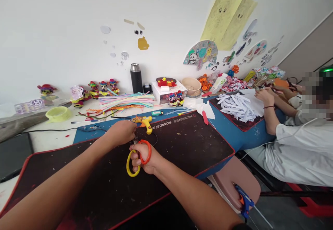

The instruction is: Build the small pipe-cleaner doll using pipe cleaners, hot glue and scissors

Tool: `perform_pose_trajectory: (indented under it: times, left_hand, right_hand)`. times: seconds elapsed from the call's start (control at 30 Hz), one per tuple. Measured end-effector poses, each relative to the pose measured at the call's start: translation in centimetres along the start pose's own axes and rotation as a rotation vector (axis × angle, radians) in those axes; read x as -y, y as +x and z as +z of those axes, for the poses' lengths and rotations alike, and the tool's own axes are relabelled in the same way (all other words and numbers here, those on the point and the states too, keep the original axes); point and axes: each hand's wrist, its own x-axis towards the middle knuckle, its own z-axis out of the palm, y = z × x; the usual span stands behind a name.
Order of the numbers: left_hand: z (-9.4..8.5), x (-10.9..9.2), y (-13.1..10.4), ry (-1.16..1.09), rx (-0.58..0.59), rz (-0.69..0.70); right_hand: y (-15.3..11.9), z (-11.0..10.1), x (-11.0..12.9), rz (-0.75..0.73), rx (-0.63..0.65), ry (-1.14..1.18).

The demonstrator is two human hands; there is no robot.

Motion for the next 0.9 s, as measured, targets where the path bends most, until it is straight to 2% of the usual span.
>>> perform_pose_trajectory:
  times: [0.53,0.9]
  left_hand:
    - [1.1,1.1,0.6,-0.016,-0.01,0.03]
    - [1.1,1.0,0.5,-0.065,-0.043,0.024]
  right_hand:
    - [0.2,0.1,0.0,0.017,-0.006,-0.021]
    - [0.3,0.1,-0.2,0.018,-0.025,-0.034]
